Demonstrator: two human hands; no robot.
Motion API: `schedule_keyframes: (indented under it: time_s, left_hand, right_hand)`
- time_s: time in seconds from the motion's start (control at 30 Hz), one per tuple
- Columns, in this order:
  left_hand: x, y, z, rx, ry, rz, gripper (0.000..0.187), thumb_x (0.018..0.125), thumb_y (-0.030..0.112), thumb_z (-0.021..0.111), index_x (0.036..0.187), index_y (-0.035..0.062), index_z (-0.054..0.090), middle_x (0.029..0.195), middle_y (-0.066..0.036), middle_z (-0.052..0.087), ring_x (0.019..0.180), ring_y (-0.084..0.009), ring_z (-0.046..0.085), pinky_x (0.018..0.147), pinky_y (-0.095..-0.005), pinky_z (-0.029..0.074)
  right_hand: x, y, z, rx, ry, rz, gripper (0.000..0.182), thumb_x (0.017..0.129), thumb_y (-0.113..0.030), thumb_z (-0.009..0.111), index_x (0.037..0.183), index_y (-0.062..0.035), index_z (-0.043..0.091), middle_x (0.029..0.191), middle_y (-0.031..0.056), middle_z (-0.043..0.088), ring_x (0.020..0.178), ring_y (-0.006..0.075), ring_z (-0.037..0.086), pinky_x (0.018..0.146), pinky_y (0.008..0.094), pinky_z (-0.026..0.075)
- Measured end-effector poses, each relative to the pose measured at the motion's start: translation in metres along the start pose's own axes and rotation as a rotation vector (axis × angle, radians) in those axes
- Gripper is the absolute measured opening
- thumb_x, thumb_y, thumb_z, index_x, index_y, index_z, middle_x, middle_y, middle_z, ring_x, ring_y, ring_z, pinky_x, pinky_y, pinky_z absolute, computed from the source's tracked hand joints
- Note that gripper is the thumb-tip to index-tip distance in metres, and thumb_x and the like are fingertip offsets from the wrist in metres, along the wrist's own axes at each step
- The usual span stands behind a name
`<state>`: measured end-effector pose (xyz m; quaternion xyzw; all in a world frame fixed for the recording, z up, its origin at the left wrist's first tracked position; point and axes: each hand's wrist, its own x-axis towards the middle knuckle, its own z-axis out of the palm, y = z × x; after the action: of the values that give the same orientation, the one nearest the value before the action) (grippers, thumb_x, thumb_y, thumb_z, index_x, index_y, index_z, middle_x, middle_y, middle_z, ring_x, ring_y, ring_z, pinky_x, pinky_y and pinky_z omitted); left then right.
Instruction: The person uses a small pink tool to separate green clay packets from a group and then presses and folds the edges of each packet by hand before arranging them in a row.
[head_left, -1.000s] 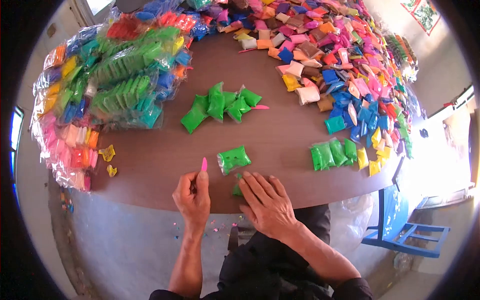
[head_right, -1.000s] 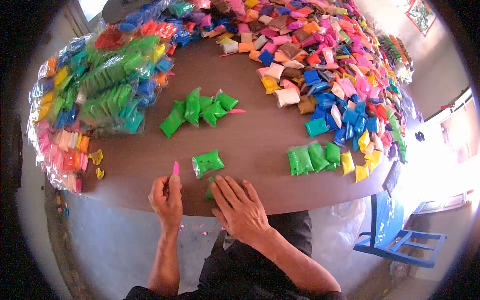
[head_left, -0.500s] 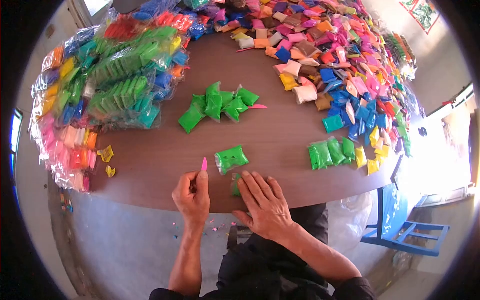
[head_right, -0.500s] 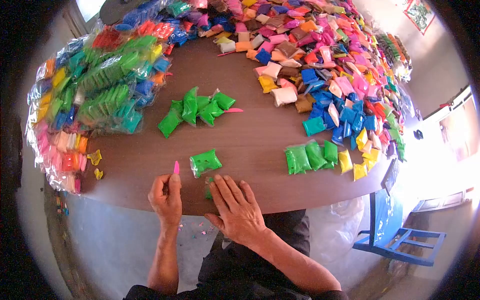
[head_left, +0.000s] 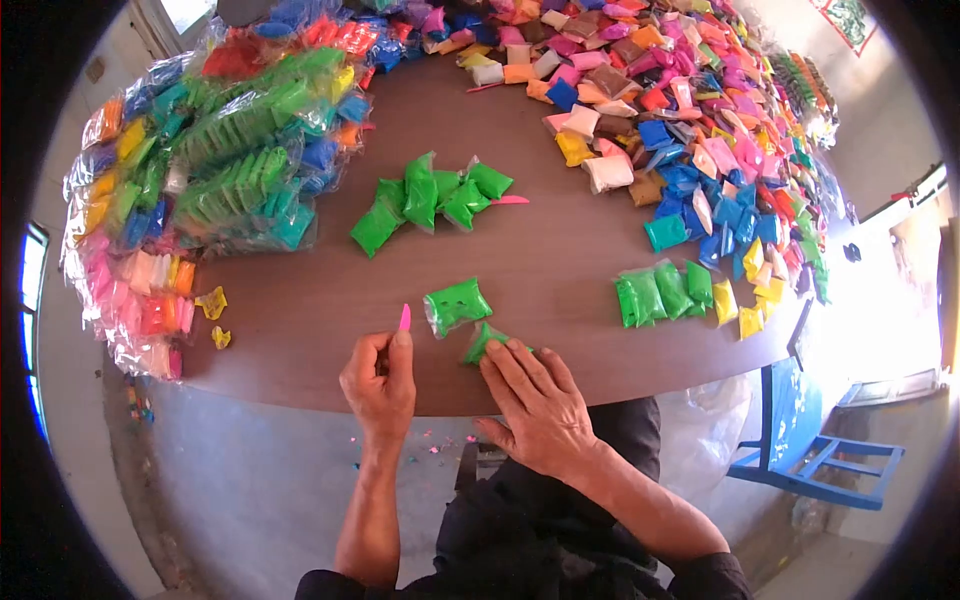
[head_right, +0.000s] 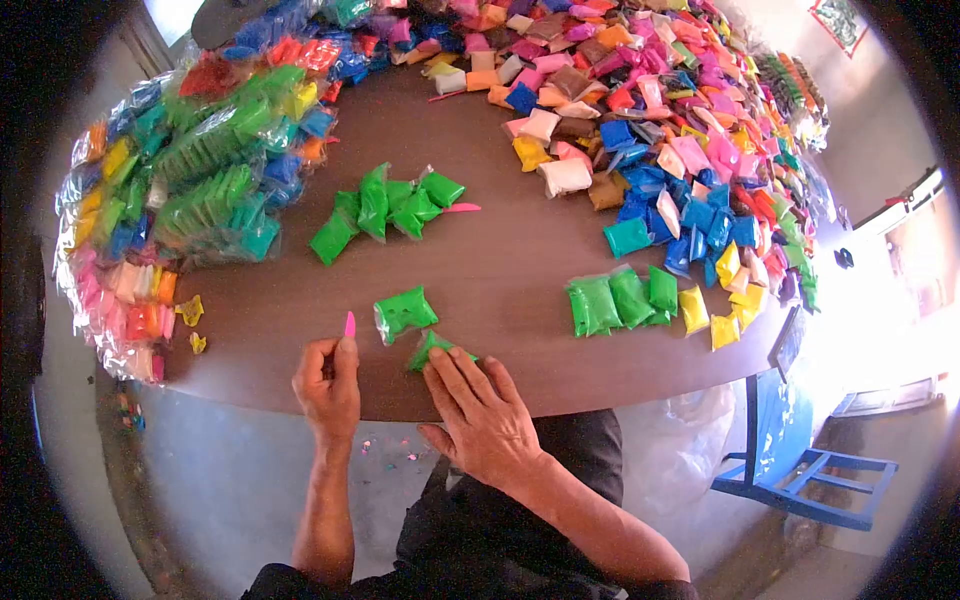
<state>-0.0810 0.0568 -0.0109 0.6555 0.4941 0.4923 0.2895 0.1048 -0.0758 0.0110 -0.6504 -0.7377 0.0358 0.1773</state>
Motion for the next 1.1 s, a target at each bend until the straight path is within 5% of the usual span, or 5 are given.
schedule_keyframes:
  time_s: [0.33,0.43,0.67,1.1]
  left_hand:
    - [-0.011,0.016,0.002,0.008,-0.184,0.059,0.012,0.103,0.011,0.08,0.099,0.0006,0.076,0.072,-0.003,0.065,0.064,-0.0061,0.054,0.057,-0.028,0.044]
    - [-0.015,0.012,0.006,0.028,-0.183,0.078,0.012,0.103,0.011,0.08,0.099,0.0005,0.077,0.074,-0.006,0.068,0.064,-0.0094,0.057,0.058,-0.0299,0.046]
    - [-0.015,0.01,0.011,0.111,-0.162,0.164,0.01,0.101,0.01,0.081,0.099,0.0007,0.077,0.076,-0.01,0.069,0.063,-0.0157,0.061,0.058,-0.0324,0.048]
    - [-0.02,0.013,0.011,0.149,-0.152,0.123,0.017,0.105,0.014,0.077,0.098,-0.0009,0.076,0.08,-0.006,0.072,0.073,-0.0106,0.063,0.067,-0.031,0.052]
  right_hand:
    - [0.002,0.001,-0.013,-0.012,0.065,0.001,0.072,0.087,-0.039,0.082,0.146,-0.0031,0.063,0.146,0.011,0.061,0.136,0.0277,0.056,0.112,0.0522,0.043]
    - [0.002,-0.002,-0.011,-0.023,0.055,0.018,0.075,0.083,-0.037,0.088,0.146,-0.0048,0.063,0.153,0.0121,0.058,0.142,0.0291,0.055,0.117,0.0524,0.042]
    - [0.0,0.004,0.001,0.039,0.038,0.017,0.08,0.092,-0.045,0.083,0.153,-0.0009,0.057,0.167,0.0171,0.048,0.155,0.0352,0.046,0.127,0.0551,0.036]
    - [-0.011,0.004,0.001,0.096,0.058,0.007,0.084,0.094,-0.049,0.08,0.157,-0.0003,0.054,0.167,0.0184,0.049,0.156,0.035,0.045,0.127,0.0548,0.035]
